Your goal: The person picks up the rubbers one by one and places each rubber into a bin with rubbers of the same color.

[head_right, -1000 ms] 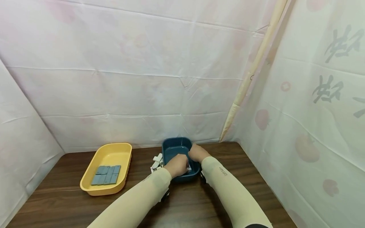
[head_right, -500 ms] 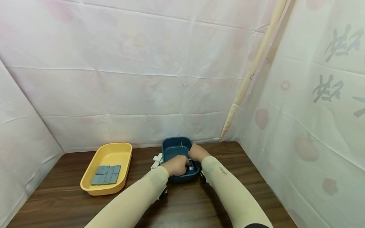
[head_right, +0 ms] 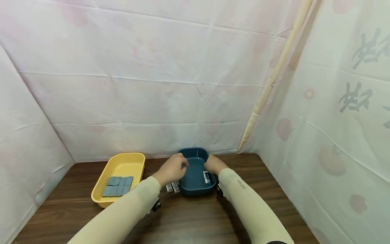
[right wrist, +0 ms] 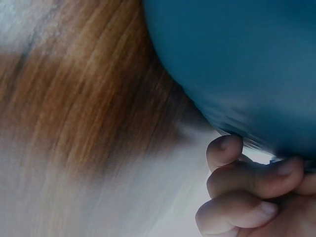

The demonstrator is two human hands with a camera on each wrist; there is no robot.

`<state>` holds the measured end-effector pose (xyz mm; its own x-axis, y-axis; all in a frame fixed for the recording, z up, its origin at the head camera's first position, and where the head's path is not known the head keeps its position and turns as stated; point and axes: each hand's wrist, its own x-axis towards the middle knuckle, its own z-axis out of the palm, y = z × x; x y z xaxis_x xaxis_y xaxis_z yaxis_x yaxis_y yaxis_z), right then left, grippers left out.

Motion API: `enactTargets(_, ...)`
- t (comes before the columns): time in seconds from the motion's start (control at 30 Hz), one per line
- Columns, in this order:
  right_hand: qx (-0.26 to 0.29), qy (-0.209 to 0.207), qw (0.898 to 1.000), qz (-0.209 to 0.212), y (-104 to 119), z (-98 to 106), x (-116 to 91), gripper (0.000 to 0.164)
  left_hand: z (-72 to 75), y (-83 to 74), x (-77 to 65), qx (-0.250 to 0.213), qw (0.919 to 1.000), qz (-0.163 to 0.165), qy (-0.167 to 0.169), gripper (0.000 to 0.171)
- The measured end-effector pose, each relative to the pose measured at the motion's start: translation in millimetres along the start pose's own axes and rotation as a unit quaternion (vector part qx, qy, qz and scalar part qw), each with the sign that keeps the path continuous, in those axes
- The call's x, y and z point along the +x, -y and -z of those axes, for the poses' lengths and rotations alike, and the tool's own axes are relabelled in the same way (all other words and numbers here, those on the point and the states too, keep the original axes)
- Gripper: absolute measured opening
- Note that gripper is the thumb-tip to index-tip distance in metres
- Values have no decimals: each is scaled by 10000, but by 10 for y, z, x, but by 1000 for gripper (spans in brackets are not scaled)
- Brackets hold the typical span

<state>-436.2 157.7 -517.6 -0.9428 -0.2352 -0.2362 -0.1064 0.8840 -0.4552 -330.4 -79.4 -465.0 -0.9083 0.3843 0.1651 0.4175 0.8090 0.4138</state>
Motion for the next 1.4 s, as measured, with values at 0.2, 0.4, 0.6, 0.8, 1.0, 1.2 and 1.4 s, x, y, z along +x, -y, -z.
enactTargets(0.2, 211, 61, 9996, -163, 68, 27, -98, 70, 161, 223, -162, 372, 9972, 627, 137, 18)
enactTargets(0.4, 134, -3, 9999, -85, 90, 26, -130, 70, 211, 355, -264, 433, 9900, 1042, 844, 13)
enactTargets(0.6, 189, 9, 9998, -104, 58, 5, -94, 69, 137, 432, -321, 430, 9866, 1124, 1103, 29)
enactTargets(0.8, 210, 23, 9998, -67, 65, 11, -91, 68, 68, 455, -336, 511, 9866, 1280, 875, 20)
enactTargets(1.0, 212, 1, 9997, -93, 56, 10, -75, 68, 58, 425, -344, 501, 9852, 1453, 766, 79)
enactTargets(1.2, 137, 6, 9999, -98, 41, -3, -52, 69, 45, 425, -355, 227, 9841, 1542, 850, 95)
enactTargets(1.4, 72, -36, 9999, -85, 33, -13, -41, 69, 6, 440, -364, 185, 9833, 1572, 899, 102)
